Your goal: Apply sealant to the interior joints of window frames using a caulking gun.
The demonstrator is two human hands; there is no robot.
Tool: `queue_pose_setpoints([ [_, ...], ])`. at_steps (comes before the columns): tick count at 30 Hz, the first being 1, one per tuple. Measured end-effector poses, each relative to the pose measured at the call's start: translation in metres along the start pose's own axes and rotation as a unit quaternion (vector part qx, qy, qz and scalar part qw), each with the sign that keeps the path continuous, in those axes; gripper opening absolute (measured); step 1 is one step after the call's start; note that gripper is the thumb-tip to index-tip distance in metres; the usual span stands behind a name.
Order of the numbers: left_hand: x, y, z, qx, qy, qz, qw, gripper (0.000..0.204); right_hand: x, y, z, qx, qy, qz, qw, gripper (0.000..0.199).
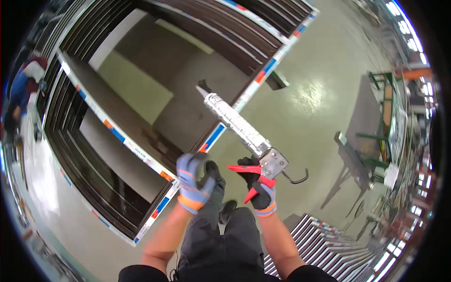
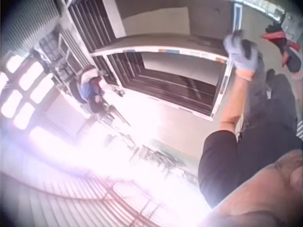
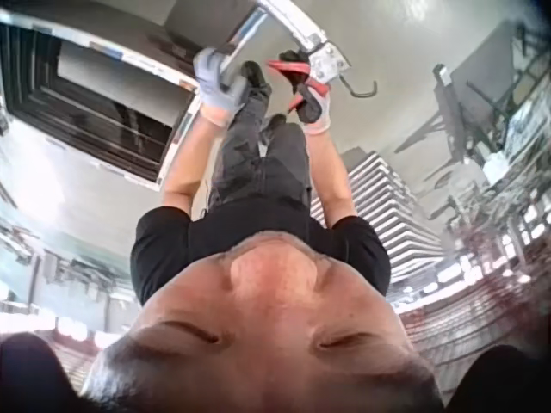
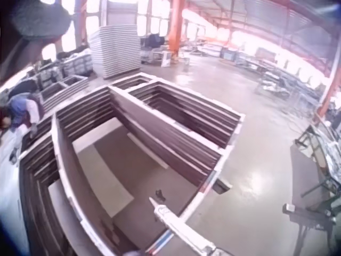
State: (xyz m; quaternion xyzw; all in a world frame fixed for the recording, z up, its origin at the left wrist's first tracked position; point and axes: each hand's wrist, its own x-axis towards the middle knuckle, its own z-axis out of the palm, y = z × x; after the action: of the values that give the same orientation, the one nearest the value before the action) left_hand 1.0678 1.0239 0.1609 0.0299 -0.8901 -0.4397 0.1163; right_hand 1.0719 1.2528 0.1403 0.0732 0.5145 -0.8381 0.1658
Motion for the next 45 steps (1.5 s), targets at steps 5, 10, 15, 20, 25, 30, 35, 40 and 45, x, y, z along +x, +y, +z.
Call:
queue_pose_setpoints([
  [5, 0.029, -0.17, -0.041, 0.012, 0.312, -0.214, 0.925, 0.032, 0.058, -0.026, -0.013, -0.099, 0.007, 0.008, 0.995, 0.076],
  [10, 0.011, -0.319, -0.09, -0.002, 0.502, -0.279, 0.819, 0.022, 0.134, -0.045, -0.007, -0.227, -0.141, 0.049, 0.962, 0.066],
  [15, 0.036, -0.363, -0.094, 0.179, 0.416, -0.422, 0.785, 0.045, 0.2, -0.067, -0.011, -0.249, -0.209, 0.167, 0.931, 0.059],
  [20, 0.085, -0.382, -0.079, 0.284, 0.264, -0.593, 0.706, 0.079, 0.267, -0.078, -0.044, -0.257, -0.209, 0.33, 0.884, 0.057],
  [25, 0.106, -0.359, -0.067, 0.389, 0.208, -0.601, 0.666, 0.069, 0.342, -0.111, -0.053, -0.379, -0.306, 0.458, 0.743, 0.062],
  [30, 0.106, -0.353, -0.062, 0.453, 0.169, -0.555, 0.677, 0.069, 0.365, -0.082, -0.007, -0.142, -0.325, 0.492, 0.795, 0.051],
  [35, 0.11, -0.346, -0.058, 0.493, 0.165, -0.553, 0.651, 0.069, 0.383, -0.063, 0.014, -0.188, -0.348, 0.552, 0.734, 0.05],
  [40, 0.116, -0.333, -0.065, 0.449, 0.177, -0.58, 0.656, 0.068, 0.383, -0.043, 0.04, -0.172, -0.325, 0.591, 0.718, 0.057],
  [45, 0.12, -0.335, -0.063, 0.424, 0.175, -0.595, 0.66, 0.068, 0.388, -0.024, 0.038, -0.191, -0.382, 0.593, 0.683, 0.067],
])
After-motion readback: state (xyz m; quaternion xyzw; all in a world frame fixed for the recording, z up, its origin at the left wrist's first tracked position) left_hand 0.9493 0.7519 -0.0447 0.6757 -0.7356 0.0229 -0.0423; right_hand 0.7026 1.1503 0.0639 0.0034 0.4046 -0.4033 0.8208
